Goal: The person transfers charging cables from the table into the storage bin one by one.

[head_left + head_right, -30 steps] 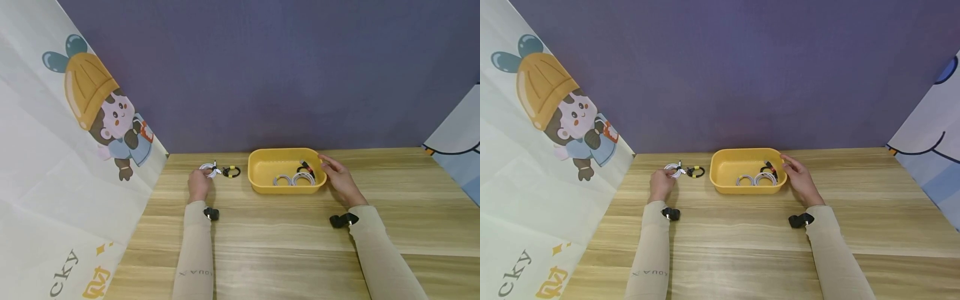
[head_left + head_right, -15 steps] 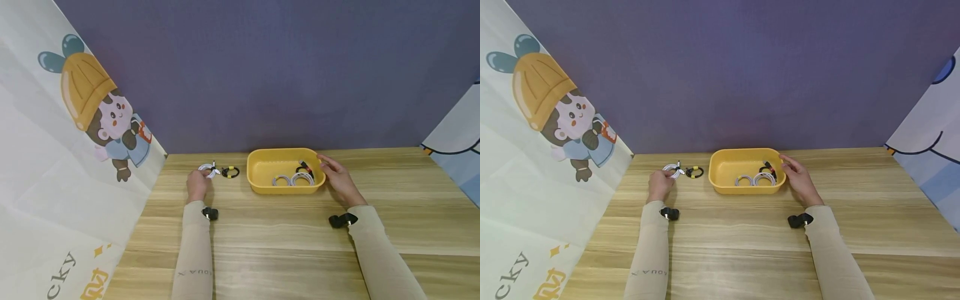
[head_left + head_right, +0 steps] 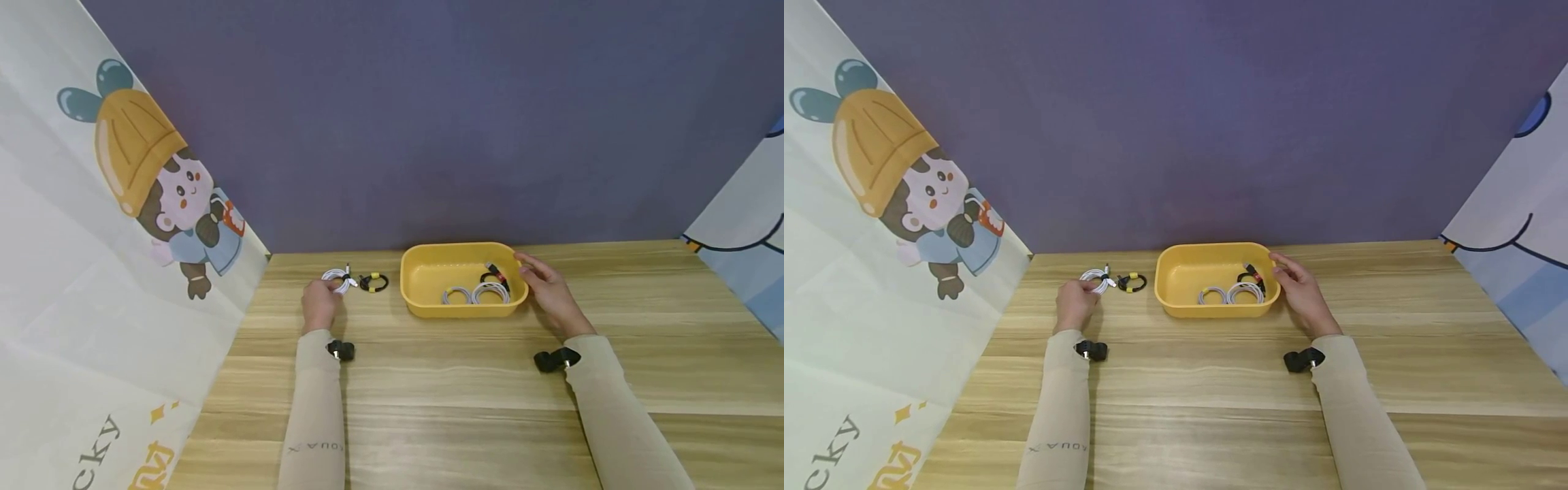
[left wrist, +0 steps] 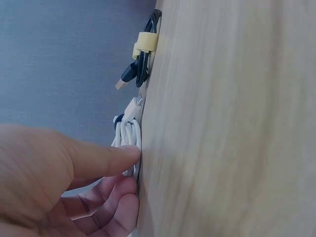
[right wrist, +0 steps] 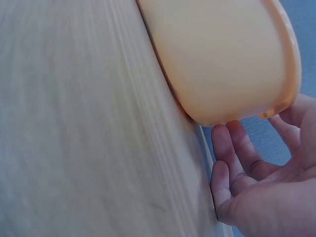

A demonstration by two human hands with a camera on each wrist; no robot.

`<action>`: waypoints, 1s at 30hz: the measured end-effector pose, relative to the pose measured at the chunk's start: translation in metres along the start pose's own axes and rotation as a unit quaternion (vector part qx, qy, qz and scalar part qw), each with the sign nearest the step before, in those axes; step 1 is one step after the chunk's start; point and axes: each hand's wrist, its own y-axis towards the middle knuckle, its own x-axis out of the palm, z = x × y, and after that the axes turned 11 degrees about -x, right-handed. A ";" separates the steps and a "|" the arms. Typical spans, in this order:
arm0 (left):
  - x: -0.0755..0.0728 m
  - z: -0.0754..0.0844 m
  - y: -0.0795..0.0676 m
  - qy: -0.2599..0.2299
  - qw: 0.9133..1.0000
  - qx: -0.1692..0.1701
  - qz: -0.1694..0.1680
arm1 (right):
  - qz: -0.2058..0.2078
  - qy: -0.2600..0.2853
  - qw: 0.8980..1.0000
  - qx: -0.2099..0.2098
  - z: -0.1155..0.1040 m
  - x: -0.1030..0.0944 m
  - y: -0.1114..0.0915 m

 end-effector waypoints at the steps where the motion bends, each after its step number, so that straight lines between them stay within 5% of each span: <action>1: 0.000 0.000 0.000 0.003 1.000 0.002 0.002 | 0.000 0.000 1.000 0.000 0.000 0.000 0.000; 30: 0.001 -0.002 0.000 0.015 0.999 0.026 0.015 | 0.007 0.009 1.000 0.005 0.000 0.001 0.000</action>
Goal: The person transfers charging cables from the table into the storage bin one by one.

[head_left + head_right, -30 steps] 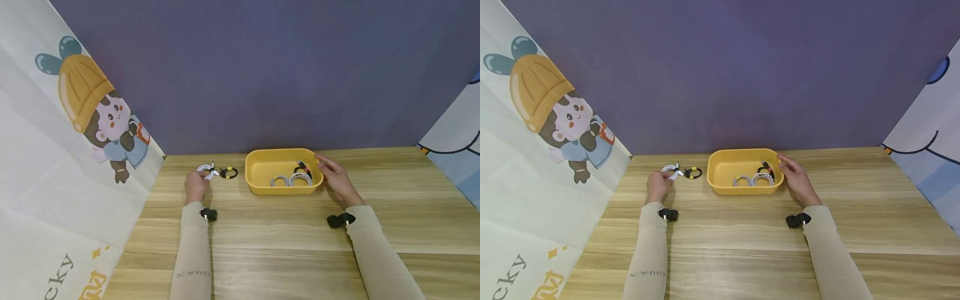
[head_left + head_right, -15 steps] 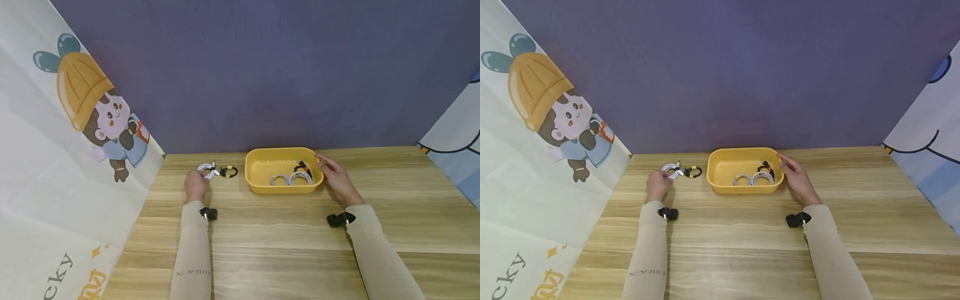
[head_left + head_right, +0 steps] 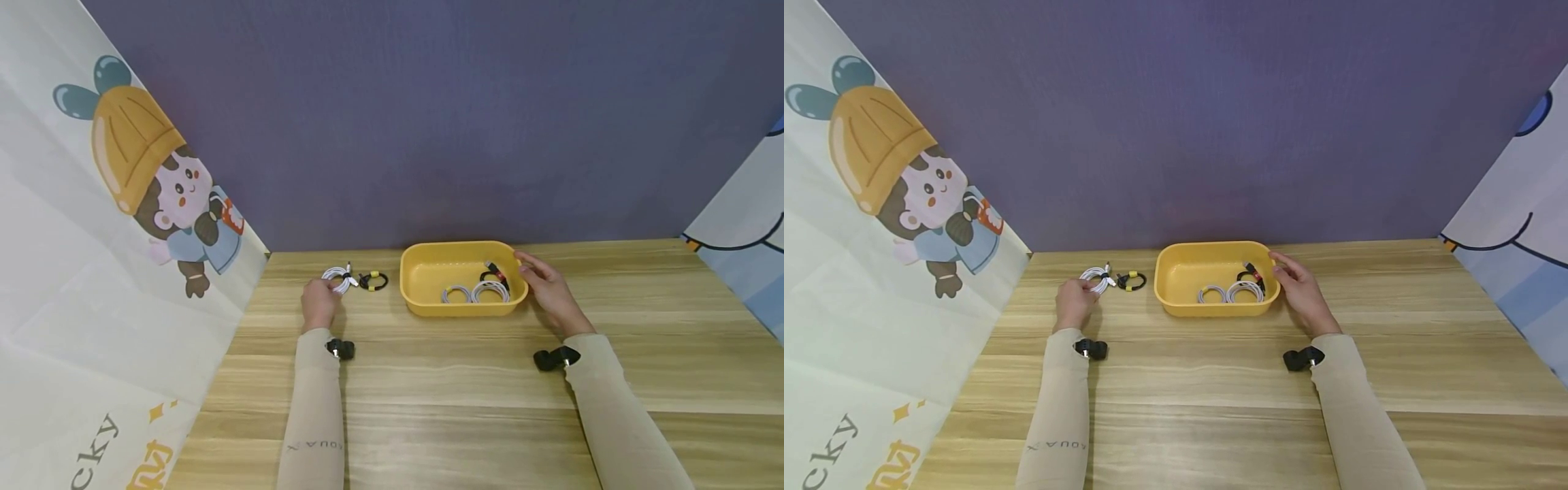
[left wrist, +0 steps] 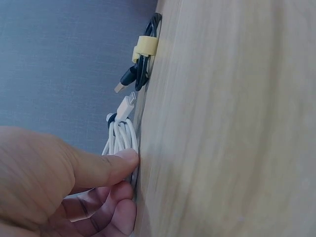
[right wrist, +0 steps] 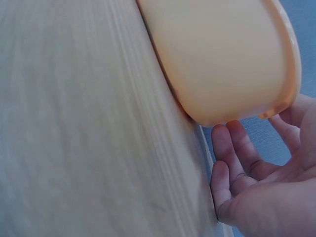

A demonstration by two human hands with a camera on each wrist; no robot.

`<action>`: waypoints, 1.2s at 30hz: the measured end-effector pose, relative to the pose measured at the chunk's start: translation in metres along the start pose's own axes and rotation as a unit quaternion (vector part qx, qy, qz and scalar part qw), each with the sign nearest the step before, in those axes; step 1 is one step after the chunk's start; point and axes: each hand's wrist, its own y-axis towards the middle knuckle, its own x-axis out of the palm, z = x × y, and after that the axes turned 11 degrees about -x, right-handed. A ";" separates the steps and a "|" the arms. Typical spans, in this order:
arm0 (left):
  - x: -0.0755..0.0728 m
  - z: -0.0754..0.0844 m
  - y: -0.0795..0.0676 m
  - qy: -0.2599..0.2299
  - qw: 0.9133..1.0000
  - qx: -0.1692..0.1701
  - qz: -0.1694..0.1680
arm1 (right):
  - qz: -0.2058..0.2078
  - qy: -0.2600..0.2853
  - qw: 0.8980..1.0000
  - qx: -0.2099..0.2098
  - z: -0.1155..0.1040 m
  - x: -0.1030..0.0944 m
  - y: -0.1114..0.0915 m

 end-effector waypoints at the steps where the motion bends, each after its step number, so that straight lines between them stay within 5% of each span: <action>1: 0.000 0.000 0.000 0.000 1.000 -0.001 0.001 | 0.000 0.002 1.000 0.001 0.000 0.000 0.000; 36: -0.011 0.003 -0.001 -0.009 1.000 -0.002 0.009 | 0.000 0.019 1.000 0.002 -0.002 0.000 0.000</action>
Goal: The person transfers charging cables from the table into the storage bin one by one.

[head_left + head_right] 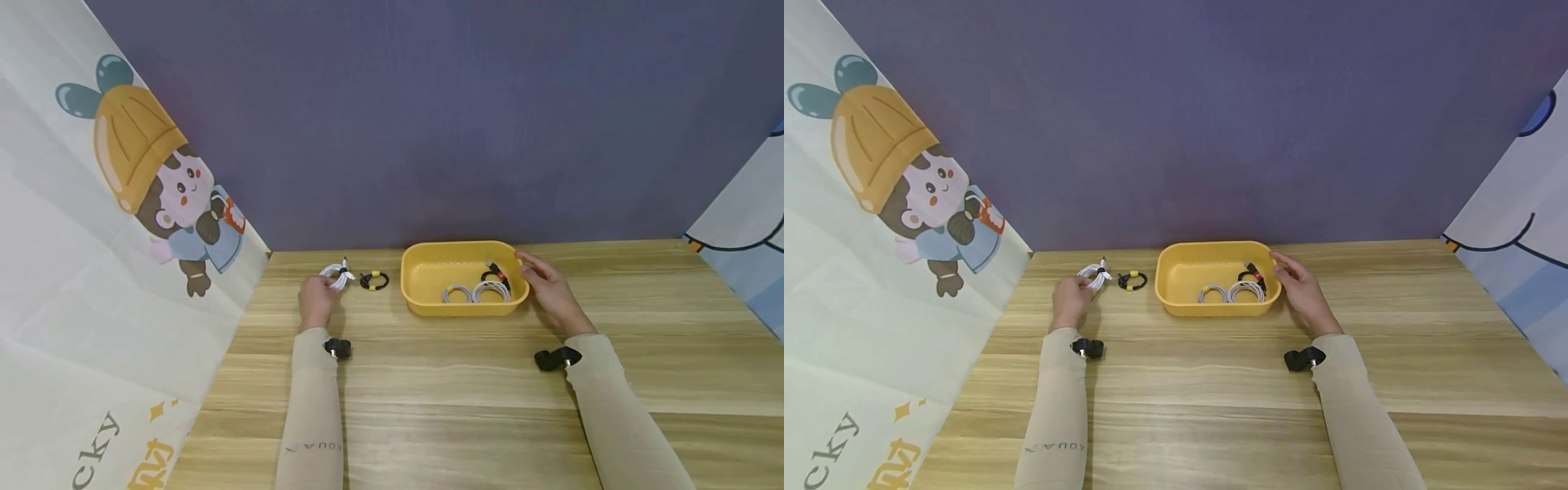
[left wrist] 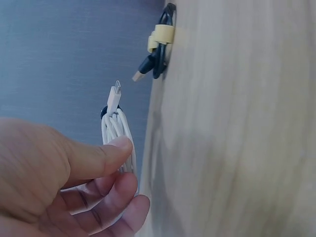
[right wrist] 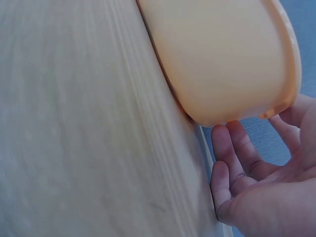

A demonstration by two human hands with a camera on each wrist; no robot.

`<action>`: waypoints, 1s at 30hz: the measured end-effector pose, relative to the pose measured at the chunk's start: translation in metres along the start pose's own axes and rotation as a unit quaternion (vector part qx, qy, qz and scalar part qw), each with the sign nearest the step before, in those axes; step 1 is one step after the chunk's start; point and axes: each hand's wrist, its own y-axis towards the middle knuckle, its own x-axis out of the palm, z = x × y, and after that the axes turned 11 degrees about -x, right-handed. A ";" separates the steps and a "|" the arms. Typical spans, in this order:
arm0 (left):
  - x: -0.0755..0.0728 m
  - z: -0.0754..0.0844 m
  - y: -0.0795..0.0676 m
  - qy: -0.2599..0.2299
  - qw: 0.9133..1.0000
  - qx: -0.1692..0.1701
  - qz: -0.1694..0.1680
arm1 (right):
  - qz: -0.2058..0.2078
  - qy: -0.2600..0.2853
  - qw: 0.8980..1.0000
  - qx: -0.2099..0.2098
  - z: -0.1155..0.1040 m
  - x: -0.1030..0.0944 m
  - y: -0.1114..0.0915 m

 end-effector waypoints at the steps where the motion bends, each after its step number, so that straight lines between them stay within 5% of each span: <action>1: -0.001 0.000 0.000 0.000 1.000 0.001 0.000 | -0.001 0.000 1.000 0.000 0.000 0.000 0.000; 30: -0.019 0.011 -0.002 -0.006 1.000 0.000 -0.004 | 0.008 -0.007 1.000 -0.004 0.001 0.000 0.000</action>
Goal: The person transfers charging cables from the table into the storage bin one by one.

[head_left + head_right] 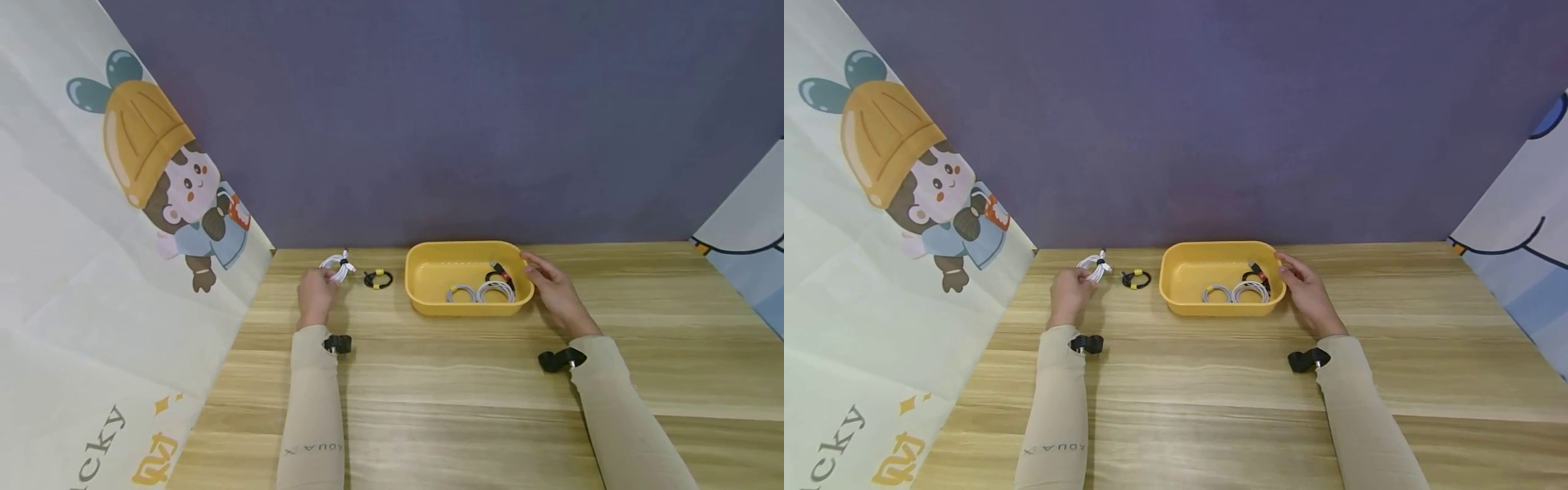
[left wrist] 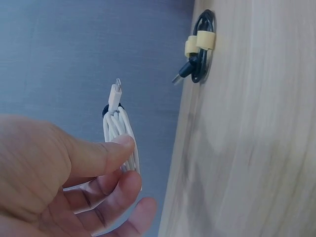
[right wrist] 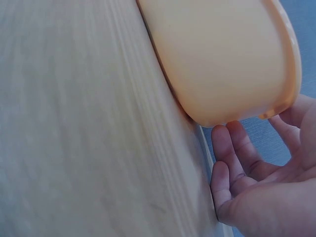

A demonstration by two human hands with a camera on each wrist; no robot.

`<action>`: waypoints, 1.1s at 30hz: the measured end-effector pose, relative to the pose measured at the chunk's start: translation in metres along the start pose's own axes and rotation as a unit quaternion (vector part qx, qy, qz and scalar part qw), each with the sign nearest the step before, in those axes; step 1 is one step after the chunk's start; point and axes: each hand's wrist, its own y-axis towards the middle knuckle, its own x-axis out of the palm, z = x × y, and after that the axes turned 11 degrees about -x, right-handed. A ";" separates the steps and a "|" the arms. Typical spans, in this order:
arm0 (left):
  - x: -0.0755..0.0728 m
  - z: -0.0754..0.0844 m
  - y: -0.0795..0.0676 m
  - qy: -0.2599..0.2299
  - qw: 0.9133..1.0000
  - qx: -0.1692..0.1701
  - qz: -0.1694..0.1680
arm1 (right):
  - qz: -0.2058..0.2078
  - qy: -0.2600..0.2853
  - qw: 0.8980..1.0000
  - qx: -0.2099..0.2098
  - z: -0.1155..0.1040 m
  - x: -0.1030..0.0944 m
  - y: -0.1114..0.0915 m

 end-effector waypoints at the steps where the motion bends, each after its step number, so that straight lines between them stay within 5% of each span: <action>1: -0.001 0.000 0.000 -0.001 1.000 0.001 0.002 | 0.000 0.000 1.000 0.001 0.000 0.000 0.000; 33: -0.011 0.021 -0.012 -0.045 0.998 0.044 0.021 | -0.009 -0.001 1.000 0.007 -0.002 0.001 -0.001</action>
